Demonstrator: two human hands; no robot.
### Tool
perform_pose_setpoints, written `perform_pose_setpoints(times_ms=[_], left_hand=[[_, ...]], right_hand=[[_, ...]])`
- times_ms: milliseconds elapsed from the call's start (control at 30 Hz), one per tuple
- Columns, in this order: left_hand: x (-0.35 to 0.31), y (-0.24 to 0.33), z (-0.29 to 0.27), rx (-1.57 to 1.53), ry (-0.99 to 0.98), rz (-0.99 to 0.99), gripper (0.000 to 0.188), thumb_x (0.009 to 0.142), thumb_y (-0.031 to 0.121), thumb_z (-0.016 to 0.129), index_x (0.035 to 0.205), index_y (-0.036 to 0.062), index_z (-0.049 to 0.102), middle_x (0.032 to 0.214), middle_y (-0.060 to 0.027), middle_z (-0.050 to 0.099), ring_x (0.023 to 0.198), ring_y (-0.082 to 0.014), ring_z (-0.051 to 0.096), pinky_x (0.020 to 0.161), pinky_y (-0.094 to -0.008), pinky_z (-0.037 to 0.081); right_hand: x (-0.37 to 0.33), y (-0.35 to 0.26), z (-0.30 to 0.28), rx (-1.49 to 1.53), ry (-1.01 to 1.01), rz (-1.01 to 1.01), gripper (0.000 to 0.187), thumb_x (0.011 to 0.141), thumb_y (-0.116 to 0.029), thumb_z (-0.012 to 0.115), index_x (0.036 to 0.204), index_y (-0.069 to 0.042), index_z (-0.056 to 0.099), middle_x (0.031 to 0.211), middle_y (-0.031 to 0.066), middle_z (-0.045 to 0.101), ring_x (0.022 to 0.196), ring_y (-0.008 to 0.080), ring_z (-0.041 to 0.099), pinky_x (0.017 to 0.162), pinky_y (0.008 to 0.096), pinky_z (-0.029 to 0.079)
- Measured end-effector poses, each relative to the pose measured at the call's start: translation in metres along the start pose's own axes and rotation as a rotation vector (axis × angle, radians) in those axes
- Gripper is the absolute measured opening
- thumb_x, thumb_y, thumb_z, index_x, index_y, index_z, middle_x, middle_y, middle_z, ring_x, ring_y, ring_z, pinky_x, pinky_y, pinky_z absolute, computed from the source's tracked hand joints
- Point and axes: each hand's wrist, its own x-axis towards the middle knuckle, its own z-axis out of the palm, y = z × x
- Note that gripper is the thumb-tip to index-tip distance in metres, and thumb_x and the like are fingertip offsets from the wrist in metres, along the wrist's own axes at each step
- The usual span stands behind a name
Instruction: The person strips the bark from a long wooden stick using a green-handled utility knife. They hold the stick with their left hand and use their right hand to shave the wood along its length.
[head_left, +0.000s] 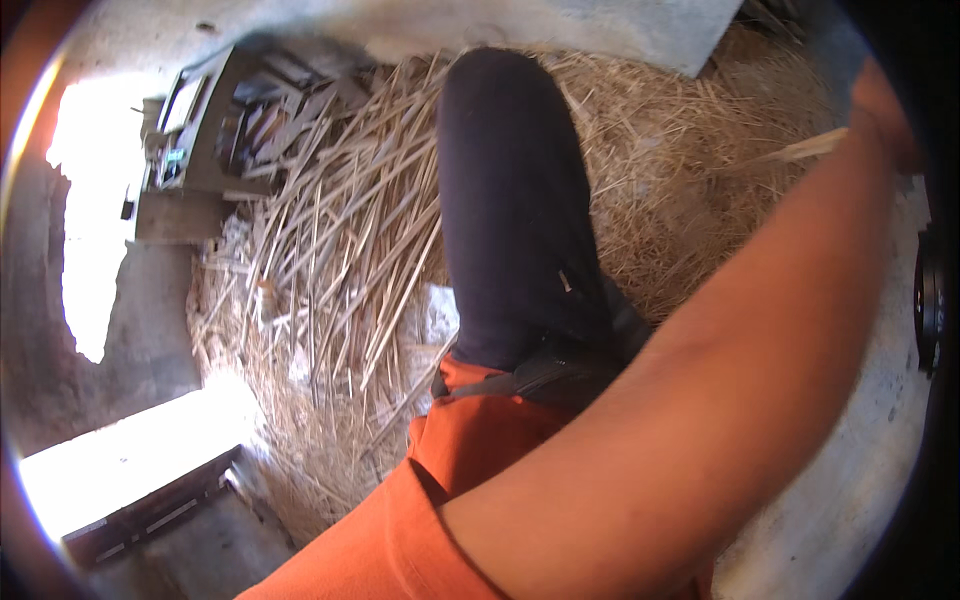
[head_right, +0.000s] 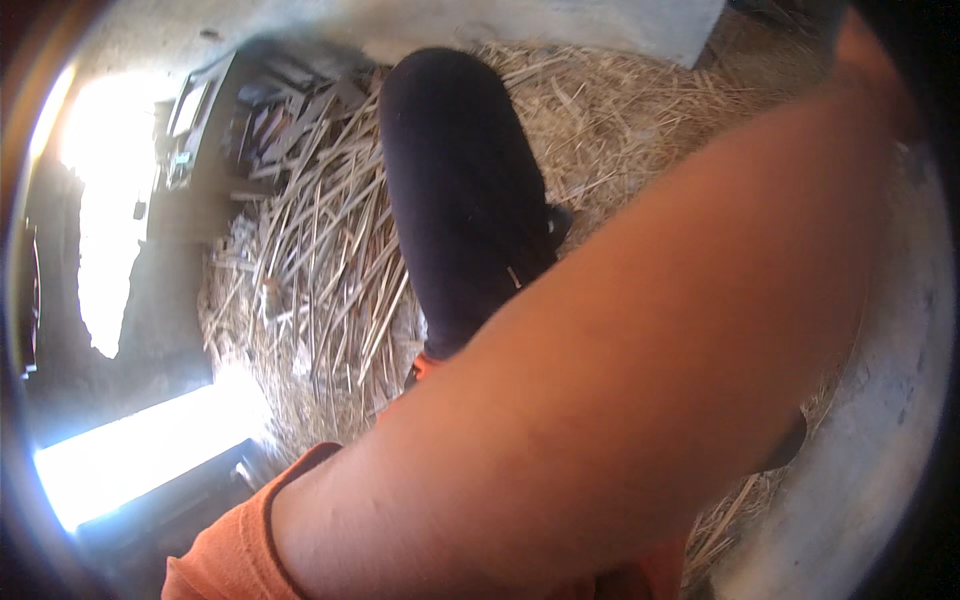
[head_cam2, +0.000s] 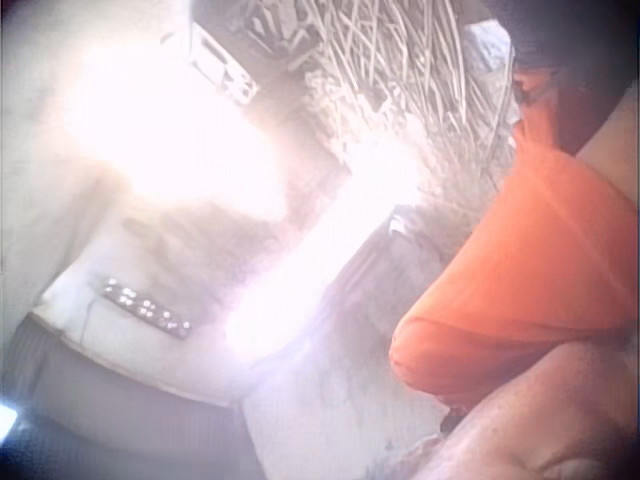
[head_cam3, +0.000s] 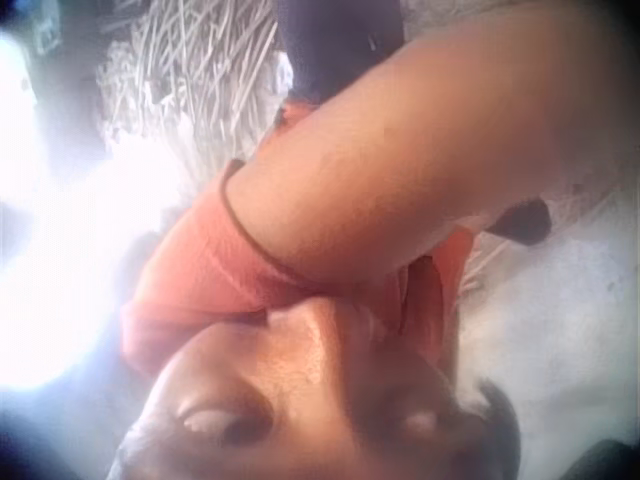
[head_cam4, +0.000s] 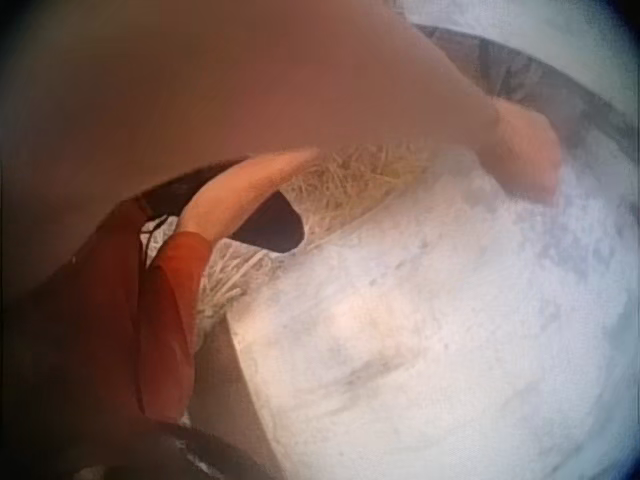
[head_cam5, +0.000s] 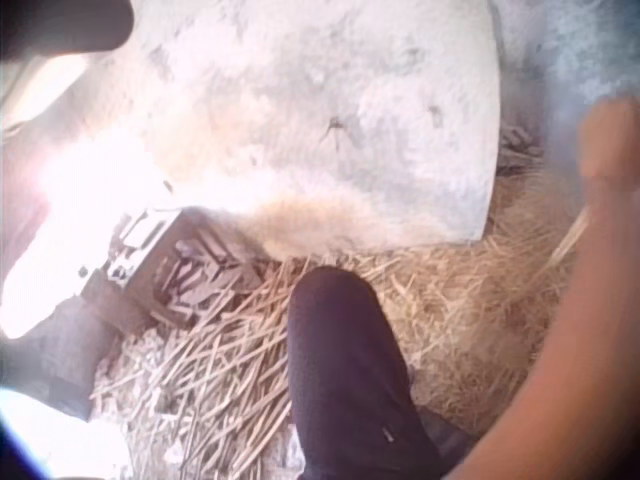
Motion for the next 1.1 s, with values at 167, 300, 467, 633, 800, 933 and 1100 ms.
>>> perform_pose_setpoints(times_ms=[167,300,467,633,800,933,1100], left_hand=[[0.100,0.001,0.071,-0.071,0.013,0.035,0.034,0.090,0.026,0.047,0.078,-0.0011,0.063,0.066,-0.0221,0.061,0.059,-0.0358,0.061,0.056,-0.0438,0.049],[0.149,0.004,0.107,-0.059,-0.013,0.030,0.036,0.092,0.025,0.045,0.077,-0.0023,0.063,0.065,-0.0234,0.061,0.057,-0.0370,0.061,0.055,-0.0442,0.049],[0.169,0.020,0.116,-0.112,-0.031,0.066,0.039,0.095,0.024,0.043,0.076,-0.0038,0.062,0.063,-0.0250,0.060,0.055,-0.0386,0.061,0.054,-0.0447,0.050],[0.143,-0.013,0.098,-0.150,0.068,0.063,0.024,0.094,0.022,0.048,0.098,0.0025,0.061,0.078,-0.0115,0.064,0.067,-0.0187,0.060,0.062,-0.0323,0.046],[0.075,0.005,0.002,-0.142,0.096,-0.047,0.051,0.101,0.021,0.035,0.057,-0.0001,0.046,0.047,-0.0020,0.043,0.041,-0.0089,0.040,0.040,-0.0264,0.031],[0.049,-0.002,-0.010,-0.051,0.045,-0.023,0.051,0.102,0.023,0.031,0.058,0.0004,0.045,0.048,-0.0042,0.045,0.042,-0.0104,0.044,0.041,-0.0252,0.034],[0.030,-0.007,-0.026,-0.005,0.106,-0.105,0.047,0.100,0.015,0.036,0.057,-0.0007,0.048,0.045,-0.0066,0.049,0.038,-0.0139,0.048,0.038,-0.0275,0.032]], right_hand=[[-0.005,-0.011,-0.004,-0.018,0.015,-0.032,0.060,0.091,-0.066,0.031,0.078,-0.009,0.045,0.059,-0.0009,0.037,0.048,0.0086,0.038,0.042,0.0285,0.034],[-0.011,-0.005,0.008,-0.022,-0.030,-0.018,0.060,0.091,-0.066,0.031,0.073,-0.010,0.045,0.057,-0.0023,0.035,0.046,0.0080,0.037,0.041,0.0286,0.034],[-0.018,-0.024,0.011,-0.047,-0.075,-0.002,0.061,0.090,-0.067,0.031,0.068,-0.012,0.044,0.053,-0.0041,0.032,0.044,0.0073,0.036,0.040,0.0288,0.034],[-0.010,0.019,0.017,-0.446,0.048,-0.103,0.079,0.092,-0.066,0.021,0.109,0.001,0.060,0.102,0.0236,0.061,0.102,0.0339,0.058,0.086,0.0430,0.043],[-0.079,0.017,0.046,-0.204,-0.090,-0.201,0.070,0.097,-0.051,0.029,0.059,0.005,0.045,0.049,0.0140,0.041,0.047,0.0244,0.038,0.053,0.0474,0.034],[-0.087,0.037,0.067,-0.207,-0.121,-0.190,0.062,0.098,-0.046,0.034,0.062,0.004,0.045,0.051,0.0100,0.037,0.049,0.0181,0.036,0.050,0.0416,0.032],[-0.105,0.022,0.064,-0.319,-0.207,-0.190,0.058,0.097,-0.041,0.037,0.074,0.009,0.056,0.060,0.0275,0.049,0.051,0.0338,0.046,0.057,0.0466,0.038]])
